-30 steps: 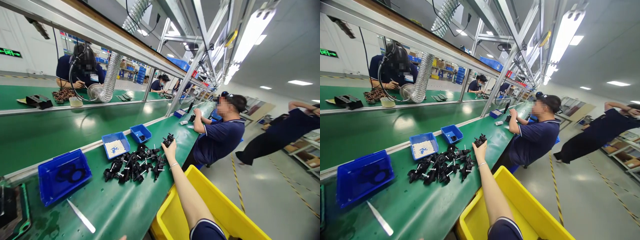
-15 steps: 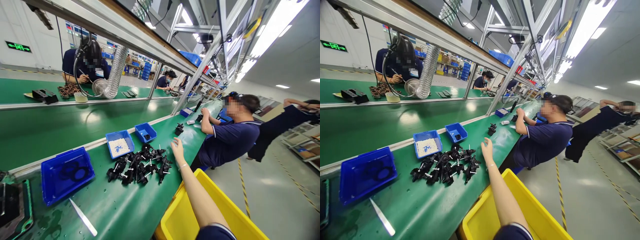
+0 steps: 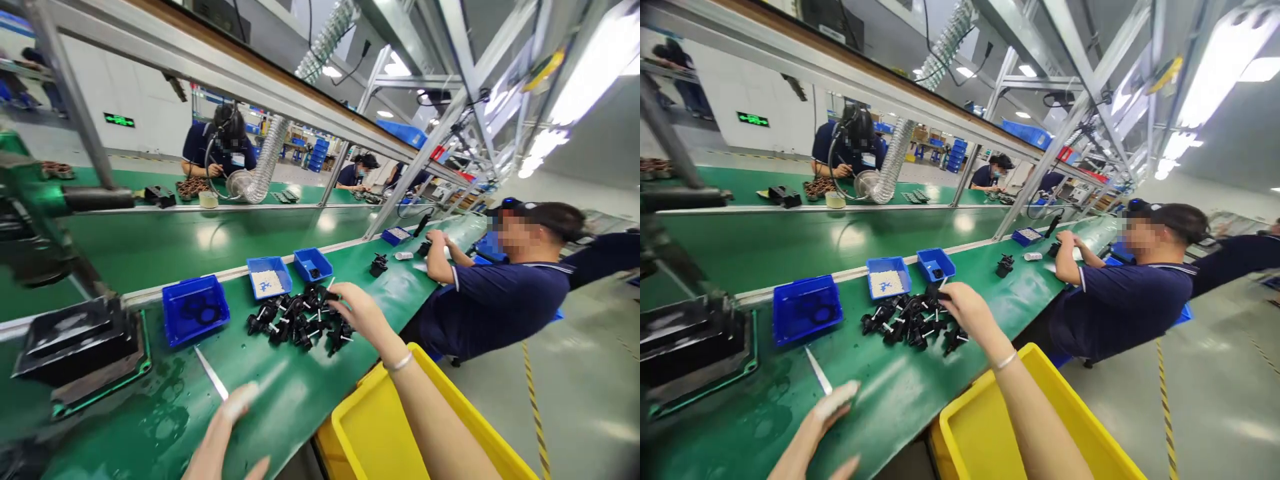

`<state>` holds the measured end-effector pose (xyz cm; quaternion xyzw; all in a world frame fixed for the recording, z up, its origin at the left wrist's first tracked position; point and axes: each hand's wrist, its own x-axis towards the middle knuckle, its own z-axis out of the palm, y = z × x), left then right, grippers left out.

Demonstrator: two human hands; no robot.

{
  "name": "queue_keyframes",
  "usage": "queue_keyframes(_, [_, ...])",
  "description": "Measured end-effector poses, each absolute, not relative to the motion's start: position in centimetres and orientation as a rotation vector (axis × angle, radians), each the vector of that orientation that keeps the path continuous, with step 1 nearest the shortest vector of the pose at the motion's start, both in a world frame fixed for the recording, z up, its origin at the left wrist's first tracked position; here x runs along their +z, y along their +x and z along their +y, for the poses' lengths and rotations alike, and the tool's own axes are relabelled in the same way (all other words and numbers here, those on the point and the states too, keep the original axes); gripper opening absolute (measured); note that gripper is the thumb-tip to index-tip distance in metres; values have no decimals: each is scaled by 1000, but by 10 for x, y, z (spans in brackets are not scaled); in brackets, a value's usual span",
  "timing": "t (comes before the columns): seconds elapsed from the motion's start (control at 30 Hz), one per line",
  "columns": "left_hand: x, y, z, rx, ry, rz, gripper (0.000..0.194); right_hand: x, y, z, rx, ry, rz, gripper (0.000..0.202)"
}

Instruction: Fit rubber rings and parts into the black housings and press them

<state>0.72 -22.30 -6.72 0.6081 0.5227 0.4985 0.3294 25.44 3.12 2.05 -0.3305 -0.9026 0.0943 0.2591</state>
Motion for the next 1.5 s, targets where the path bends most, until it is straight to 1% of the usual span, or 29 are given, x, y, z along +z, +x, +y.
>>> queue_keyframes(0.07, [-58, 4, -214, 1346, 1476, 1391, 78, 25, 221, -17, 229, -541, -2635, 17])
queue_keyframes(0.17, [-46, -6, -202, 1410, 1159, 1249, 77, 27, 179, -78, -11, -28, -2753, 19])
queue_keyframes(0.27, [-38, -21, -202, 1446, 930, 1097, 76, 26, 156, -105, -89, 115, -2680, 18])
queue_keyframes(0.37, [-34, -33, -216, 1478, 777, 1018, 70, 18, 147, -109, 8, 180, -2627, 25])
queue_keyframes(0.43, [-34, -37, -229, 1507, 664, 935, 61, 12, 143, -111, 74, 210, -2583, 29])
queue_keyframes(0.5, [-38, -34, -241, 1531, 518, 799, 50, 6, 137, -115, 158, 228, -2559, 41])
queue_keyframes(0.57, [-42, -28, -249, 1532, 381, 657, 44, 3, 129, -122, 312, 207, -2557, 53])
queue_keyframes(0.67, [-42, -27, -254, 1495, 337, 588, 42, 1, 117, -131, 666, 123, -2477, 52])
queue_keyframes(0.73, [-35, -43, -258, 1449, 533, 728, 51, -1, 112, -131, 915, 4, -2301, 46])
queue_keyframes(0.77, [-29, -58, -262, 1426, 713, 902, 59, -2, 110, -130, 1002, -62, -2211, 42])
queue_keyframes(0.8, [-23, -76, -266, 1392, 958, 1127, 69, -4, 109, -127, 1057, -135, -2137, 37])
queue_keyframes(0.83, [-18, -96, -272, 1325, 1222, 1469, 86, -5, 107, -122, 1072, -204, -2090, 31])
queue_keyframes(0.87, [-13, -117, -277, 1207, 1448, 1848, 93, -7, 105, -118, 1078, -270, -2058, 24])
queue_keyframes(0.9, [-11, -138, -282, 986, 1623, 2163, 90, -9, 103, -113, 1117, -335, -2026, 17])
queue_keyframes(0.93, [-10, -156, -286, 707, 1752, 2352, 83, -10, 100, -108, 1218, -422, -1968, 9])
queue_keyframes(0.97, [-11, -171, -289, 451, 1831, 2452, 74, -13, 96, -105, 1373, -519, -1877, 5])
queue_keyframes(1.0, [-13, -182, -291, 233, 1878, 2482, 67, -15, 92, -102, 1564, -614, -1756, 10])
queue_keyframes(1.03, [-16, -188, -291, 89, 1901, 2473, 63, -18, 88, -100, 1767, -698, -1615, 16])
queue_keyframes(1.07, [-19, -189, -291, 31, 1906, 2448, 62, -20, 83, -100, 1950, -762, -1471, 21])
queue_keyframes(1.13, [-26, -180, -289, 117, 1907, 2372, 59, -25, 73, -101, 2179, -825, -1255, 28])
queue_keyframes(1.23, [-38, -153, -283, 453, 1890, 2199, 60, -28, 59, -105, 2315, -867, -1080, 31])
queue_keyframes(1.37, [-61, -131, -278, 832, 1724, 1994, 67, -27, 41, -109, 2373, -873, -1102, 28])
queue_keyframes(1.5, [-82, -132, -277, 1164, 1467, 1799, 77, -27, 22, -116, 2303, -834, -1307, 24])
